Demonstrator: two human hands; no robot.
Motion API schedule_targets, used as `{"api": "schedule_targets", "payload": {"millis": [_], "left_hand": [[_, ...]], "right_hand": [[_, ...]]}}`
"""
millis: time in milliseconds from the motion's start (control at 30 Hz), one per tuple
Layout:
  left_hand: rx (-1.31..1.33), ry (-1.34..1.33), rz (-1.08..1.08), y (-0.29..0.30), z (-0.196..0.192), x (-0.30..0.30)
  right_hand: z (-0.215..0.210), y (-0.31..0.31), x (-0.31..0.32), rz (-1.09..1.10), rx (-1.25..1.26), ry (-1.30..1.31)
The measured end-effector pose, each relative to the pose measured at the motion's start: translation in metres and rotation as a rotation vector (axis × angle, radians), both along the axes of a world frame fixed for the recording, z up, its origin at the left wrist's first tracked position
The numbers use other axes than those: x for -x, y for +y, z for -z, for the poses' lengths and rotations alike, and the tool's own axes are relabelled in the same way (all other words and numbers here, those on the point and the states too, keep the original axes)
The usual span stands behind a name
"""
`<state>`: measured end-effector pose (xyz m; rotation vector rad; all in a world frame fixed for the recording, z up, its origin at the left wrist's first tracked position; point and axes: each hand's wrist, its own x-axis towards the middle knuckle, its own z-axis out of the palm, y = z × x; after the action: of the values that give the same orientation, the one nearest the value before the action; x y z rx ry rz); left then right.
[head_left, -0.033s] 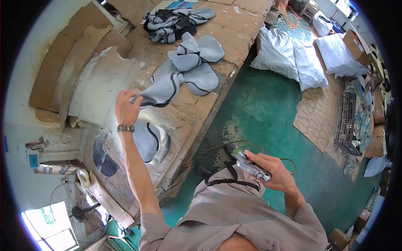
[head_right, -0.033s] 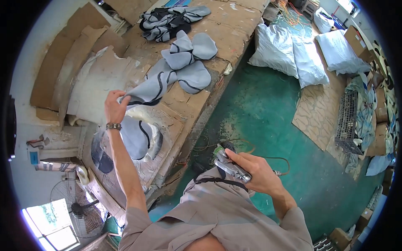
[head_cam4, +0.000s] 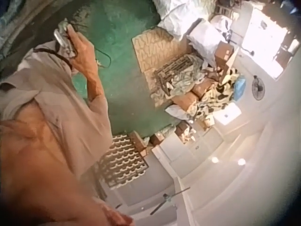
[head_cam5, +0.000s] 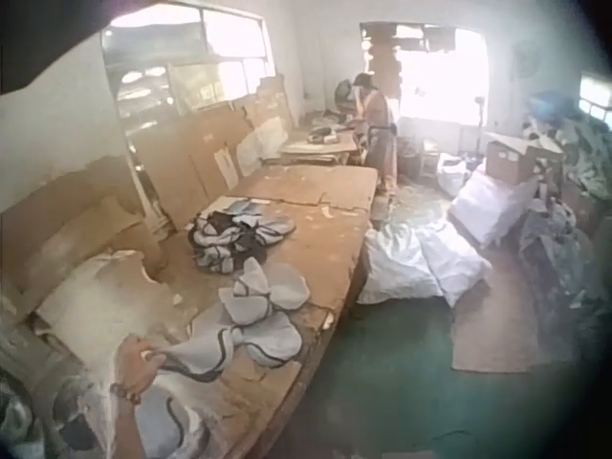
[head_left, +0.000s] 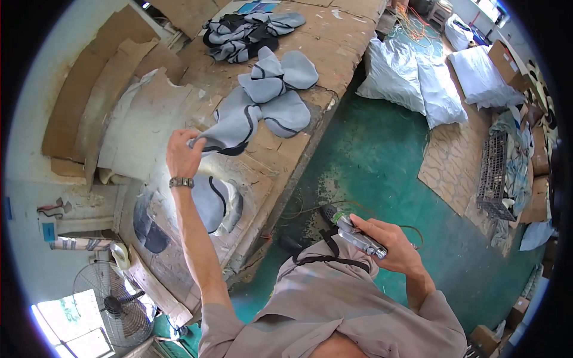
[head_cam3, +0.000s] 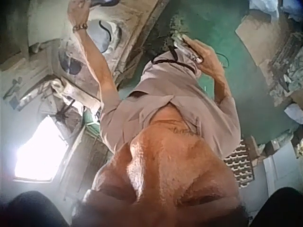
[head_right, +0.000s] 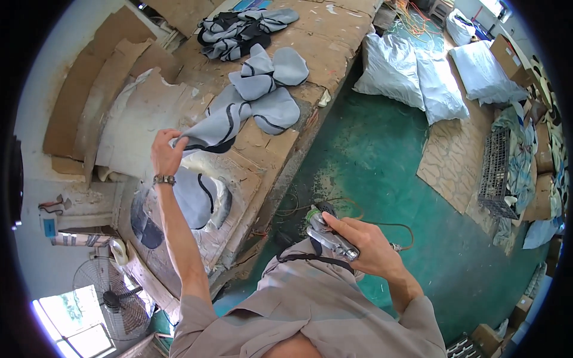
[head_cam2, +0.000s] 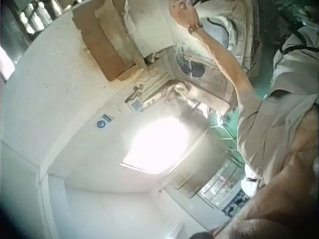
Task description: Applying adhesive spray to grey padding components and placing them onto a template for assembly.
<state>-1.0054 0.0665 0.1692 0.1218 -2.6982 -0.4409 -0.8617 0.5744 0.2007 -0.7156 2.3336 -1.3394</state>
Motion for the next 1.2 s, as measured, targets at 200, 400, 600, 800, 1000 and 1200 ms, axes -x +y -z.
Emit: {"api": "schedule_targets", "payload": {"millis": [200, 400, 600, 800, 1000, 1200], "left_hand": [[-0.035, -0.064, 0.005, 0.030, 0.024, 0.031], [-0.001, 0.093, -0.026, 0.051, 0.050, 0.045], [0.004, 0.216, -0.113, 0.093, 0.134, 0.032], [0.019, -0.196, -0.238, 0.114, 0.248, 0.019], [-0.027, -0.204, -0.390, 0.147, 0.257, 0.039], [-0.621, -0.309, -0.447, 0.120, 0.301, 0.026]], "right_hand": [[0.011, 0.018, 0.009, 0.079, 0.028, -0.040], [0.018, 0.024, 0.020, 0.081, -0.013, -0.052], [0.026, 0.029, 0.027, 0.111, -0.041, -0.035], [0.027, 0.026, 0.032, 0.064, -0.047, -0.044], [0.026, 0.028, 0.031, 0.093, -0.064, -0.038], [0.004, 0.009, 0.050, -0.044, 0.018, 0.020]]}}
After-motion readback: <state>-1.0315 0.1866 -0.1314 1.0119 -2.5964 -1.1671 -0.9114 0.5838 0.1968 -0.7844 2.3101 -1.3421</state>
